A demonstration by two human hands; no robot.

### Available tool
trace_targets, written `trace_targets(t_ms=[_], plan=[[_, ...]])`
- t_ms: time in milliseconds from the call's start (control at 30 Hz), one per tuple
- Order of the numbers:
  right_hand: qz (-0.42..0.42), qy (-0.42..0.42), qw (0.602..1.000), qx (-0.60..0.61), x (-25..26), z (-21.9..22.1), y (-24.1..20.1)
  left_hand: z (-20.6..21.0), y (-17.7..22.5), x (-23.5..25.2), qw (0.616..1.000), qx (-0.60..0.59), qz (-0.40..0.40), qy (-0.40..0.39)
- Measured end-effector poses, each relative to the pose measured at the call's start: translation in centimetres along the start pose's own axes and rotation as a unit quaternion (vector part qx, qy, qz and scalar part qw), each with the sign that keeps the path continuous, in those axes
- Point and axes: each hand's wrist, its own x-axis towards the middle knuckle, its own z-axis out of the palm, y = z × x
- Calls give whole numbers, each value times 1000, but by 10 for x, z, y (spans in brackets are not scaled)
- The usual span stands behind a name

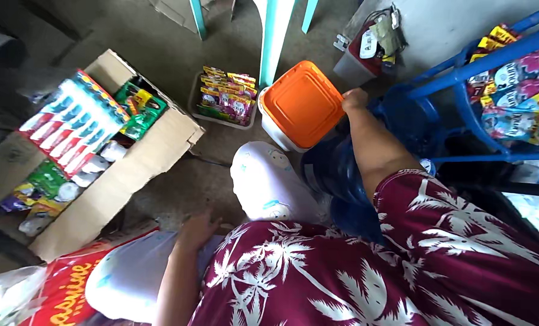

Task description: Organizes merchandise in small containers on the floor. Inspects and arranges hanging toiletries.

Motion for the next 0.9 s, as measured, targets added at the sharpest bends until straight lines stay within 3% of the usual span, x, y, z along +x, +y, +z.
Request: trace_targets(t_ms=[100,167,233,300,400,800,900], plan=[[5,40,999,-37,-16,0,-15,-1,0,-1,1000,-3,0,-2],[-62,67,995,-36,-32,2,-35,-2,1,-1,1000,-5,-1,-4],[-150,43,988,-12,-47,14,-58,-2,0,-1,1000,-9,-5,-5],[-208,-31,978,3,-59,30,-76,-1,-1,0,1000,-26,0,0],[-196,-114,973,-35,-74,44,-94,-2,-1,1,1000,-29,5,-5],[-188,-130,971,-66,-78,47,-99,-11,5,3,999,-24,29,-2],[-206,-94,974,-28,-95,48,-93,-9,10,0,998,-16,59,9]])
